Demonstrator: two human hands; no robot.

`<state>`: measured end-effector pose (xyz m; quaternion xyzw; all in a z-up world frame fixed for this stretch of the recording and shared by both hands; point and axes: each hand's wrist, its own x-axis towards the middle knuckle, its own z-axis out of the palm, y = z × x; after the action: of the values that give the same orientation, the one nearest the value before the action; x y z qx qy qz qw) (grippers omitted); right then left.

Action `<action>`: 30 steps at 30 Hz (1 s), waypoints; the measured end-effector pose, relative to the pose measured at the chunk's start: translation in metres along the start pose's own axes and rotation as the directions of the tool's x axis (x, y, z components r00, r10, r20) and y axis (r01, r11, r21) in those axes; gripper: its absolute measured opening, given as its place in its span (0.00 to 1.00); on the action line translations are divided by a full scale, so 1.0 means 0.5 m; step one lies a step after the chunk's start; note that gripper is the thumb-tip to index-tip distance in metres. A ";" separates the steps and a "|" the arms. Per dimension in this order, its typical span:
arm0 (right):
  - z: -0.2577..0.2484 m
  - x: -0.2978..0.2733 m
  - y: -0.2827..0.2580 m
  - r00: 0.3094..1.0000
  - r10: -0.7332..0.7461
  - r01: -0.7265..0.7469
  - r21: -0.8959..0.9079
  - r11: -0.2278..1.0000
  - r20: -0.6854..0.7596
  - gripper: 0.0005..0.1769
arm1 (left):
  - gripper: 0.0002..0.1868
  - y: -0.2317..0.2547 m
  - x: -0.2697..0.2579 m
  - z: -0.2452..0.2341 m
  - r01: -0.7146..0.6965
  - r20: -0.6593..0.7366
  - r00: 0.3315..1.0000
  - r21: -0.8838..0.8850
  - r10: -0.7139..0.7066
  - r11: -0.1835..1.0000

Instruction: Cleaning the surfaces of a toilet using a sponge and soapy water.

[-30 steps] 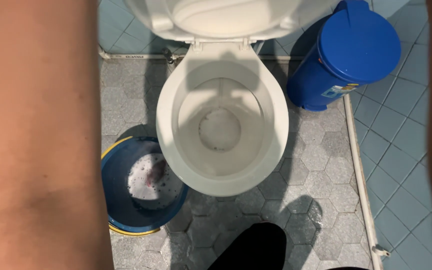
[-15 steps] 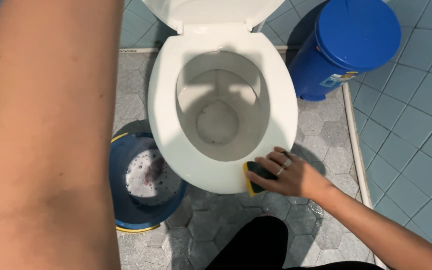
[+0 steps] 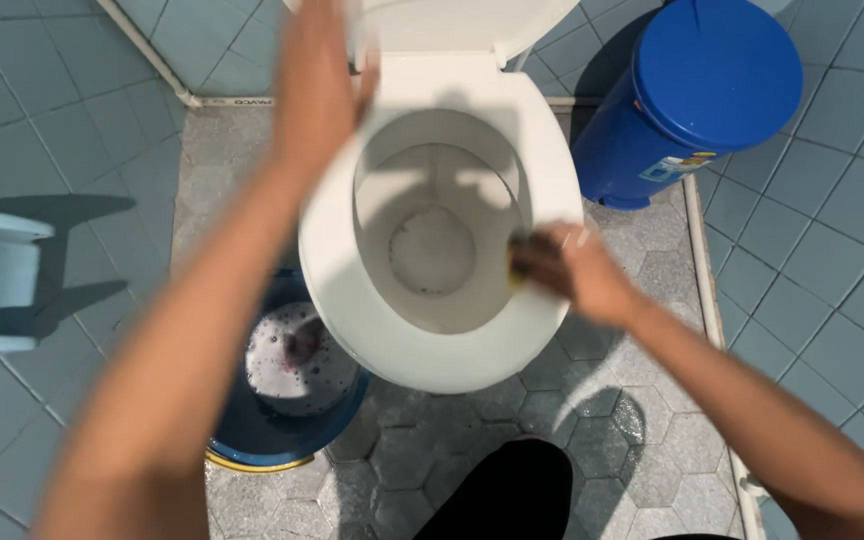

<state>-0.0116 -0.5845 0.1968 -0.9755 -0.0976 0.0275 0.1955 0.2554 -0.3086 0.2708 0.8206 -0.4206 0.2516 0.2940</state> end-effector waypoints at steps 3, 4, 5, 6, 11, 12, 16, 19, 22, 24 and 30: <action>-0.008 0.069 0.118 0.991 0.030 -0.047 -0.135 0.990 -0.127 0.21 | 0.36 0.000 -0.182 0.074 0.233 0.206 0.949 0.047 -0.238 0.971; -0.022 0.096 0.147 0.969 0.002 -0.054 -0.204 0.978 -0.246 0.25 | 0.40 0.009 -0.234 0.087 0.451 0.380 0.796 0.144 -0.470 0.881; -0.029 0.127 0.166 0.970 0.003 -0.055 -0.207 0.977 -0.244 0.25 | 0.40 0.010 -0.242 0.093 0.453 0.380 0.796 0.140 -0.470 0.880; -0.032 0.164 0.182 0.964 0.004 -0.057 -0.192 0.980 -0.265 0.25 | 0.39 0.007 -0.256 0.092 0.434 0.349 0.815 0.159 -0.462 0.887; -0.017 0.331 0.183 0.937 -0.001 -0.067 -0.184 0.981 -0.348 0.25 | 0.36 0.000 -0.275 0.104 0.405 0.323 0.831 0.205 -0.452 0.891; -0.009 0.364 0.182 0.911 -0.018 -0.075 -0.208 0.975 -0.413 0.25 | 0.35 -0.010 -0.280 0.107 0.384 0.317 0.848 0.184 -0.424 0.905; 0.020 0.439 0.127 0.830 -0.077 -0.072 -0.244 0.967 -0.552 0.24 | 0.30 -0.024 -0.275 0.116 0.459 0.314 0.821 0.131 -0.476 0.879; 0.103 0.525 0.130 0.794 -0.131 -0.009 -0.227 0.974 -0.593 0.20 | 0.28 -0.019 -0.269 0.109 0.468 0.313 0.819 0.121 -0.481 0.875; 0.143 0.559 0.029 0.833 -0.159 0.062 -0.196 0.979 -0.529 0.25 | 0.29 -0.027 -0.276 0.123 0.457 0.289 0.829 0.145 -0.479 0.878; 0.157 0.547 -0.052 0.843 -0.219 0.170 -0.143 0.975 -0.492 0.27 | 0.29 -0.026 -0.273 0.124 0.467 0.291 0.822 0.146 -0.490 0.872; 0.174 0.574 -0.051 0.823 -0.314 0.245 -0.202 0.948 -0.474 0.27 | 0.32 -0.005 -0.264 0.107 0.490 0.279 0.809 0.167 -0.518 0.855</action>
<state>0.2571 -0.4712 0.1220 -0.9347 -0.1873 -0.2617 0.1511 0.1979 -0.2727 0.1454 0.9439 -0.2178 0.0488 0.2436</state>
